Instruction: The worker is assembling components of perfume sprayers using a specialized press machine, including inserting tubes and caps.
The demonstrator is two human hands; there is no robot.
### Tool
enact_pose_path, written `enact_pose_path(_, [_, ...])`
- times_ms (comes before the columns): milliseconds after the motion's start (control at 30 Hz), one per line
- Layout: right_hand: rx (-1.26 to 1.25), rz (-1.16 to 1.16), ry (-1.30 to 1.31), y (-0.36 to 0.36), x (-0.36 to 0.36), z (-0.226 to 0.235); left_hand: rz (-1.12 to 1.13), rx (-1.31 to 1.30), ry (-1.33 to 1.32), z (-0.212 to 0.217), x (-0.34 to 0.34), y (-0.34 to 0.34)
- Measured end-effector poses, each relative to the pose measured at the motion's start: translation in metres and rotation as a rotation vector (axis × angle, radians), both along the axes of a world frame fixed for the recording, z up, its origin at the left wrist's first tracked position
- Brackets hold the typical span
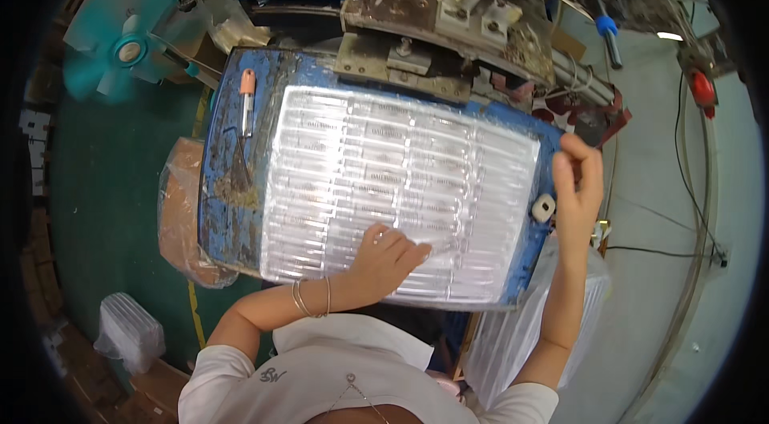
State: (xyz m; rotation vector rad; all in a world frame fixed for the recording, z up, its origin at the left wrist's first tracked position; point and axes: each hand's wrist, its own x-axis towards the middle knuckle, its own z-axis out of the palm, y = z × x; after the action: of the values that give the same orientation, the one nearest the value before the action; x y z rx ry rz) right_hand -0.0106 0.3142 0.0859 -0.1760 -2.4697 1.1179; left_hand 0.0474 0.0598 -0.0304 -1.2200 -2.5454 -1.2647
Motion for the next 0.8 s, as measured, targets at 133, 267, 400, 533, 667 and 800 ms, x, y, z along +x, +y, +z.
enact_pose_path(133, [0.172,0.195,-0.275,-0.015,0.055,-0.011,0.080,-0.136,0.146,-0.007,0.000,-0.002])
enact_pose_path(267, [0.347,0.541,-0.404,-0.047,0.091,-0.034,0.173,-0.205,0.217,-0.008,0.006,-0.002])
enact_pose_path(400, [0.546,0.709,-0.347,-0.065,0.117,-0.067,0.209,-0.184,0.142,0.007,0.015,-0.001])
enact_pose_path(533, [0.580,0.691,-0.315,-0.070,0.120,-0.075,0.231,-0.271,0.228,-0.006,0.016,-0.004])
enact_pose_path(667, [0.576,0.825,-0.366,-0.060,0.107,-0.033,0.256,-0.325,0.244,-0.009,0.016,-0.005])
enact_pose_path(800, [0.099,0.593,-0.392,-0.030,0.086,0.028,0.202,-0.457,0.156,-0.002,0.017,-0.013])
